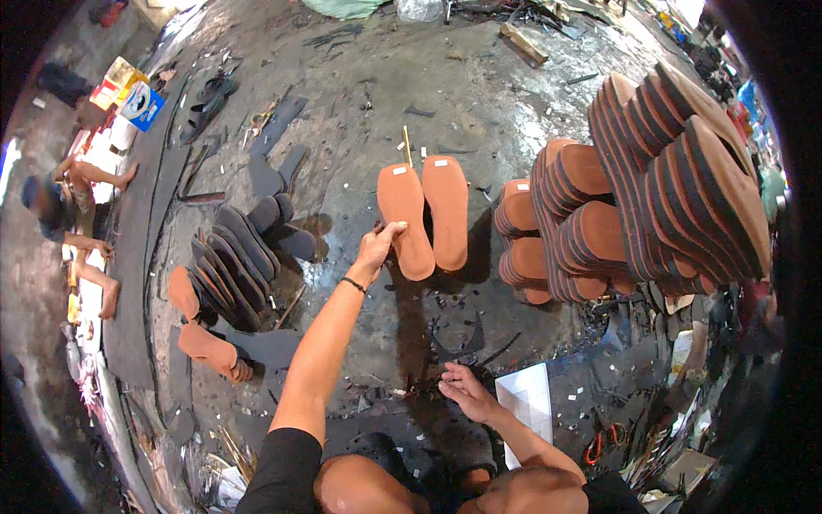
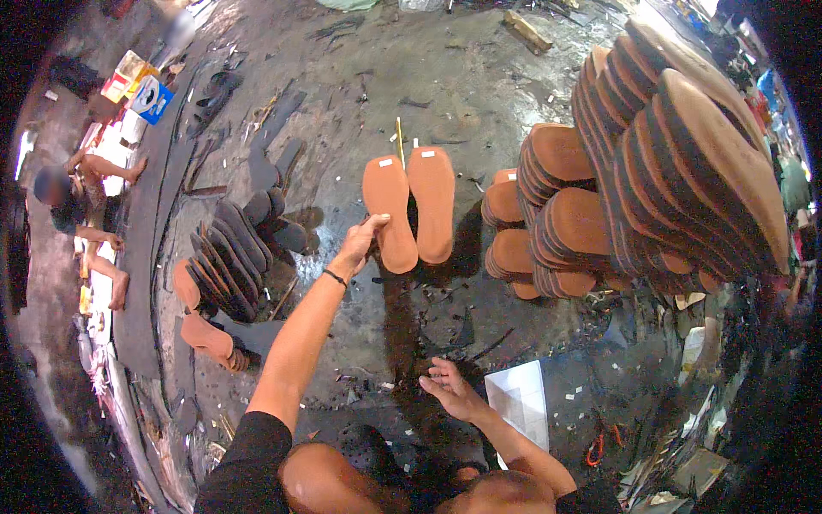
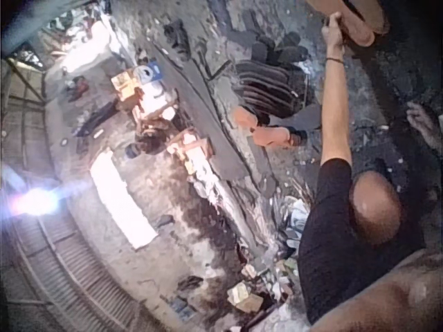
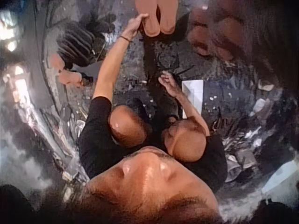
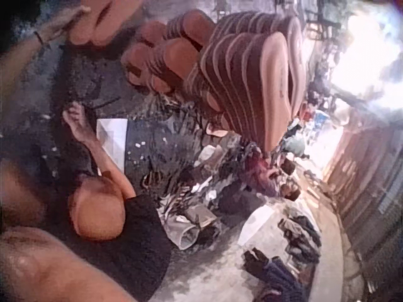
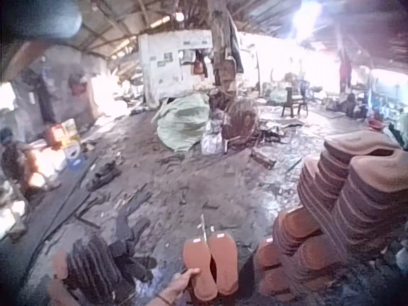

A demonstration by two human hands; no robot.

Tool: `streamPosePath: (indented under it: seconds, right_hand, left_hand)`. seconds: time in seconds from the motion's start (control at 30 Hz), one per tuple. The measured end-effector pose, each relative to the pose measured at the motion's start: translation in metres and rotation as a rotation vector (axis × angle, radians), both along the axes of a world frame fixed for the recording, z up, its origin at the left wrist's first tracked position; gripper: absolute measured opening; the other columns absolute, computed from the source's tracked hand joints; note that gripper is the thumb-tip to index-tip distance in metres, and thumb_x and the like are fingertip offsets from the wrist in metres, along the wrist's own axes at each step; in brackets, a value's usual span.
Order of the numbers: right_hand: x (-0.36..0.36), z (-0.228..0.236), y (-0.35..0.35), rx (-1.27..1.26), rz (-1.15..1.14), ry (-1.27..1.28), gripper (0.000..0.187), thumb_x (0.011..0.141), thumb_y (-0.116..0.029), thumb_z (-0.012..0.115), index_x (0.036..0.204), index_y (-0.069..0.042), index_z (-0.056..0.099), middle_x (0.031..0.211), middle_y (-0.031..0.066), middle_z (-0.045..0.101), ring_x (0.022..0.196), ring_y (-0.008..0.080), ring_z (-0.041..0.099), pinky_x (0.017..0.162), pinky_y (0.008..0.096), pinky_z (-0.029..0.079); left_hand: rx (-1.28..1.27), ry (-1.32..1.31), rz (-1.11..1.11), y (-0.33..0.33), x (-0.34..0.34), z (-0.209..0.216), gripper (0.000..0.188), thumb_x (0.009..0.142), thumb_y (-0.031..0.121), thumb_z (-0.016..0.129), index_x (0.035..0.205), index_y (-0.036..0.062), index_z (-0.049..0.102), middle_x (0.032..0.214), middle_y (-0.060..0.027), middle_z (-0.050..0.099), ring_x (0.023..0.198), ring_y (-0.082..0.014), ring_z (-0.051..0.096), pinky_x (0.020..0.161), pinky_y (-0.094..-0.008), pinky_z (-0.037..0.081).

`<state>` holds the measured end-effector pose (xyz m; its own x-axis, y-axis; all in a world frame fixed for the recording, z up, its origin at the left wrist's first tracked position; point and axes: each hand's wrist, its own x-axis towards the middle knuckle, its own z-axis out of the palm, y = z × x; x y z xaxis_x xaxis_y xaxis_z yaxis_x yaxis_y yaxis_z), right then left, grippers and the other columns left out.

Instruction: The person sits on the floor and repeatedly picks up shoe soles, peels small white labels from a sheet, and sticks them onto the soles. The labeled soles are stacked in a pile nearby.

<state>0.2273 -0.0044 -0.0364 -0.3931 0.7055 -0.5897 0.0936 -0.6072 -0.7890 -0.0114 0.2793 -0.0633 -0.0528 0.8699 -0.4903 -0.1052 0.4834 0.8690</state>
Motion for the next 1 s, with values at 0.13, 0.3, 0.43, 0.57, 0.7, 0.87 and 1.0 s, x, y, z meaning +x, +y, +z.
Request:
streamPosePath:
  seconds: [0.13, 0.3, 0.43, 0.57, 0.7, 0.87, 1.0]
  right_hand:
    - [-0.014, 0.016, 0.019, 0.061, 0.076, -0.114, 0.071, 0.091, -0.039, 0.068, 0.142, -0.004, 0.033, 0.131, 0.0192, 0.050, 0.114, 0.0242, 0.055, 0.092, 0.0376, 0.047]
    - [-0.018, 0.005, 0.030, 0.158, 0.074, -0.211, 0.063, 0.090, -0.034, 0.070, 0.136, -0.002, 0.043, 0.122, 0.0141, 0.061, 0.108, 0.0213, 0.060, 0.088, 0.0333, 0.049]
    - [-0.015, 0.000, 0.031, 0.210, 0.169, -0.341, 0.058, 0.090, -0.030, 0.069, 0.134, -0.002, 0.046, 0.121, 0.0141, 0.062, 0.107, 0.0216, 0.061, 0.088, 0.0340, 0.049]
    - [-0.022, 0.007, 0.042, 0.301, 0.260, -0.366, 0.050, 0.089, -0.021, 0.070, 0.129, 0.000, 0.050, 0.119, 0.0168, 0.062, 0.104, 0.0234, 0.062, 0.084, 0.0359, 0.051]
    - [-0.065, 0.039, 0.083, 0.527, 0.439, -0.351, 0.049, 0.086, -0.021, 0.071, 0.126, 0.000, 0.051, 0.113, 0.0166, 0.061, 0.099, 0.0242, 0.062, 0.084, 0.0357, 0.051]
    - [-0.159, 0.091, 0.151, 1.035, 0.860, -0.286, 0.049, 0.085, -0.028, 0.071, 0.120, 0.001, 0.051, 0.107, 0.0180, 0.060, 0.099, 0.0311, 0.059, 0.090, 0.0405, 0.047]
    - [-0.242, 0.098, 0.199, 1.071, 1.092, -0.398, 0.063, 0.087, -0.038, 0.068, 0.126, 0.006, 0.046, 0.115, 0.0247, 0.058, 0.111, 0.0378, 0.056, 0.097, 0.0450, 0.044]
  left_hand:
    - [-0.057, 0.092, -0.111, 0.000, -0.014, 0.015, 0.056, 0.087, 0.040, 0.068, 0.116, -0.0076, 0.063, 0.114, -0.0110, 0.066, 0.104, -0.0168, 0.061, 0.090, -0.0322, 0.049]
    - [0.109, 0.358, -0.150, -0.034, -0.011, 0.032, 0.086, 0.086, 0.057, 0.063, 0.134, -0.0118, 0.045, 0.136, -0.0286, 0.051, 0.125, -0.0366, 0.052, 0.104, -0.0413, 0.041]
    - [0.375, 0.568, -0.119, -0.128, -0.057, 0.041, 0.066, 0.089, 0.044, 0.066, 0.133, -0.0022, 0.050, 0.133, -0.0214, 0.052, 0.124, -0.0331, 0.051, 0.102, -0.0406, 0.042]
    - [0.466, 0.801, 0.021, -0.220, -0.117, 0.059, 0.055, 0.086, 0.032, 0.069, 0.129, 0.0014, 0.053, 0.130, -0.0175, 0.053, 0.120, -0.0334, 0.051, 0.100, -0.0403, 0.043]
    - [0.495, 0.996, 0.351, -0.275, -0.176, 0.083, 0.045, 0.084, 0.019, 0.068, 0.123, 0.0005, 0.054, 0.123, -0.0175, 0.057, 0.117, -0.0355, 0.051, 0.101, -0.0431, 0.039]
    - [0.340, 1.044, 0.717, -0.306, -0.236, 0.081, 0.049, 0.083, 0.018, 0.069, 0.125, -0.0003, 0.052, 0.116, -0.0192, 0.055, 0.110, -0.0363, 0.051, 0.094, -0.0434, 0.042]
    - [0.442, 1.102, 0.621, -0.283, -0.256, 0.066, 0.060, 0.082, 0.017, 0.069, 0.134, -0.0015, 0.044, 0.125, -0.0218, 0.052, 0.114, -0.0390, 0.048, 0.100, -0.0454, 0.038]
